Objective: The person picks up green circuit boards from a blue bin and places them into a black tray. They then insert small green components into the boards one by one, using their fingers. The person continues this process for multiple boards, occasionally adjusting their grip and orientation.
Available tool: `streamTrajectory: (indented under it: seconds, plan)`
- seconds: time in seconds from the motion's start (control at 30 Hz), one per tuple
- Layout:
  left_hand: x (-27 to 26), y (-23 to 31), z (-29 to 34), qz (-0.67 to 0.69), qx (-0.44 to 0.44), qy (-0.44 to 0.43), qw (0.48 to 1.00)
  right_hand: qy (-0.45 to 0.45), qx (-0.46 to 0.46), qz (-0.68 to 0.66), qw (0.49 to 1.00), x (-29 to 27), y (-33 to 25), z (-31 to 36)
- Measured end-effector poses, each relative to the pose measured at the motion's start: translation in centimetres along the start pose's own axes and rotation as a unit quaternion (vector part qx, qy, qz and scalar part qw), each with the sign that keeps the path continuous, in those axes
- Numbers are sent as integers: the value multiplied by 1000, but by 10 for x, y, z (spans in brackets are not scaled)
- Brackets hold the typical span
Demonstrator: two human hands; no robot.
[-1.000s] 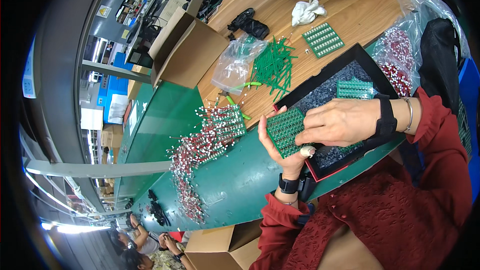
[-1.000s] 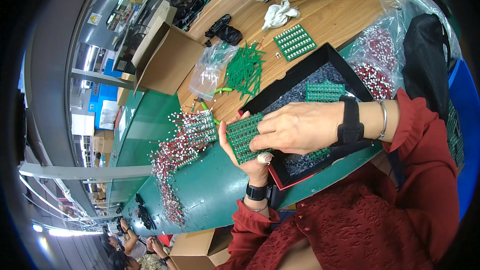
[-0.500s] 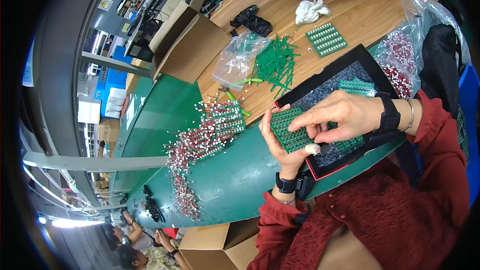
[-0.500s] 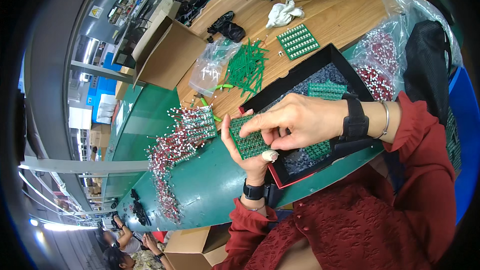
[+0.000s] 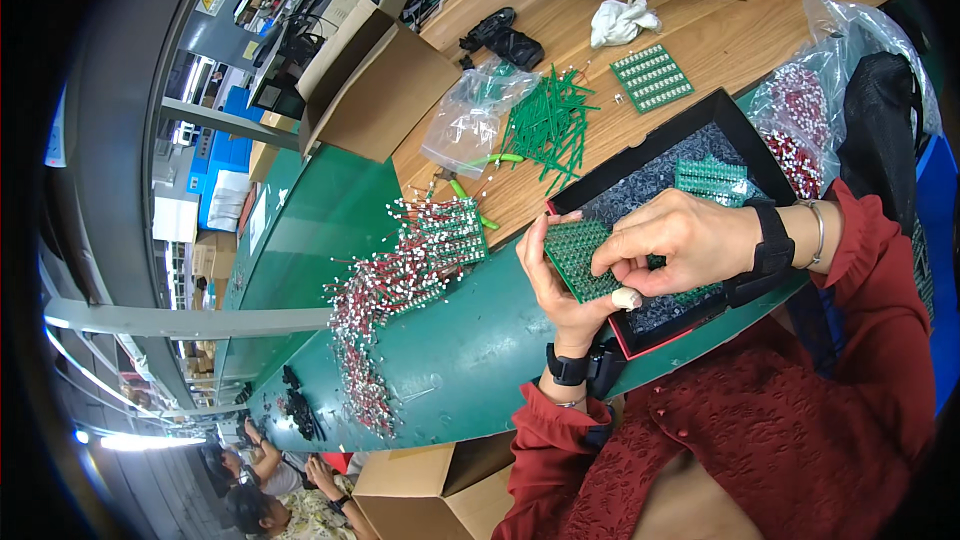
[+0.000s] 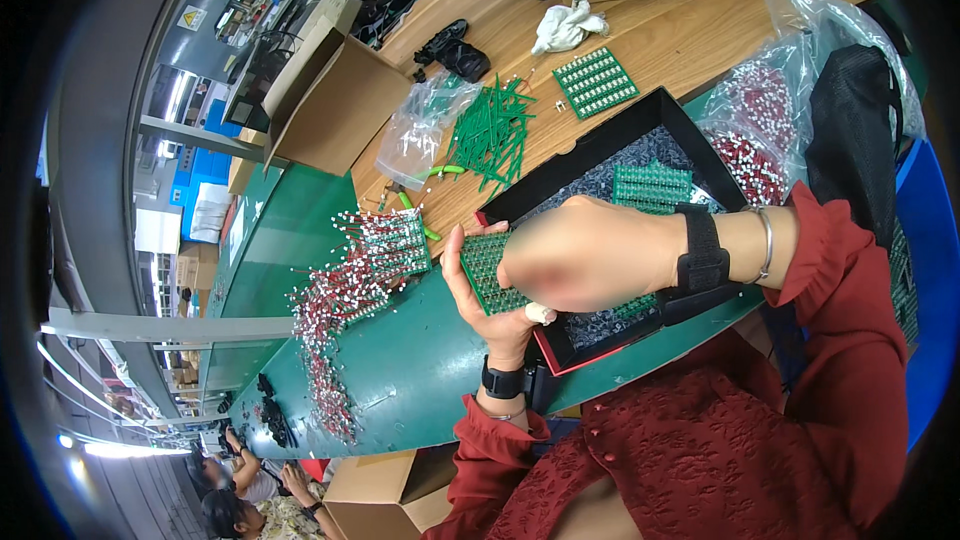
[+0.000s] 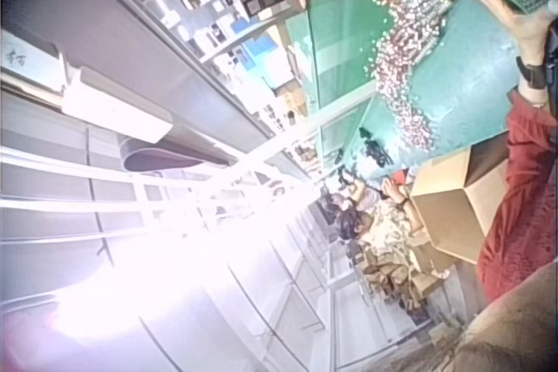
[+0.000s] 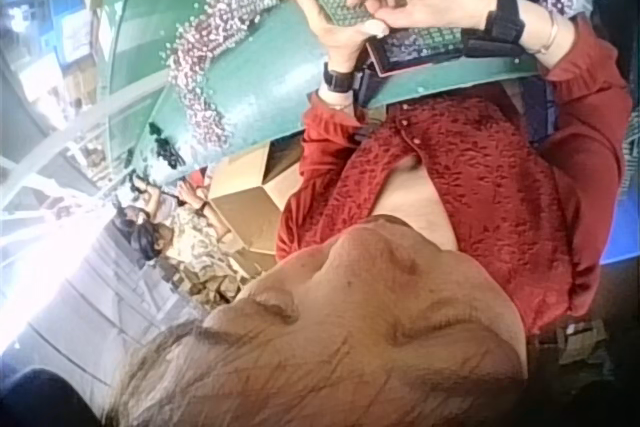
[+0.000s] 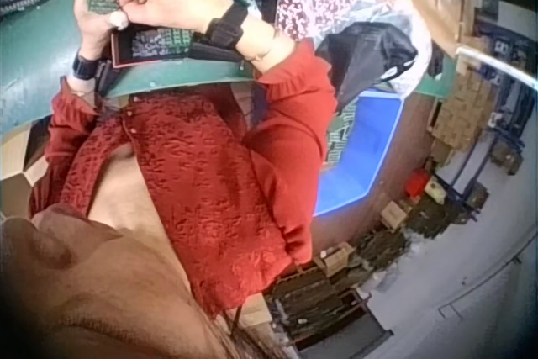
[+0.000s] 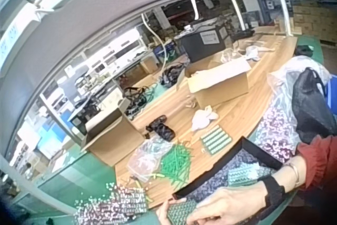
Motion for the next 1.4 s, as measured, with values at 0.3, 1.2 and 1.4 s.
streamTrajectory:
  seconds: [0.3, 1.2, 1.4]
  plan:
    - [-1, 1, -1, 14, 1, -5, 1000, 19, 23, 12, 999, 0, 0, 0]
    - [-2, 5, -8, -74, 66, -39, 994, 38, 53, -39, 997, -4, -5, -1]
    - [-2, 9, -11, -100, 84, -57, 990, 15, 30, 12, 999, 1, -5, -4]
Point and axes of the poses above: each hand's wrist, its own z-axis away from the middle knuckle, its own x-axis out of the palm, y = z × x, the point moved 3 cm from there along -z, towards the middle knuckle, and after that the axes turned 4 degrees about z, right-handed, at the moved point
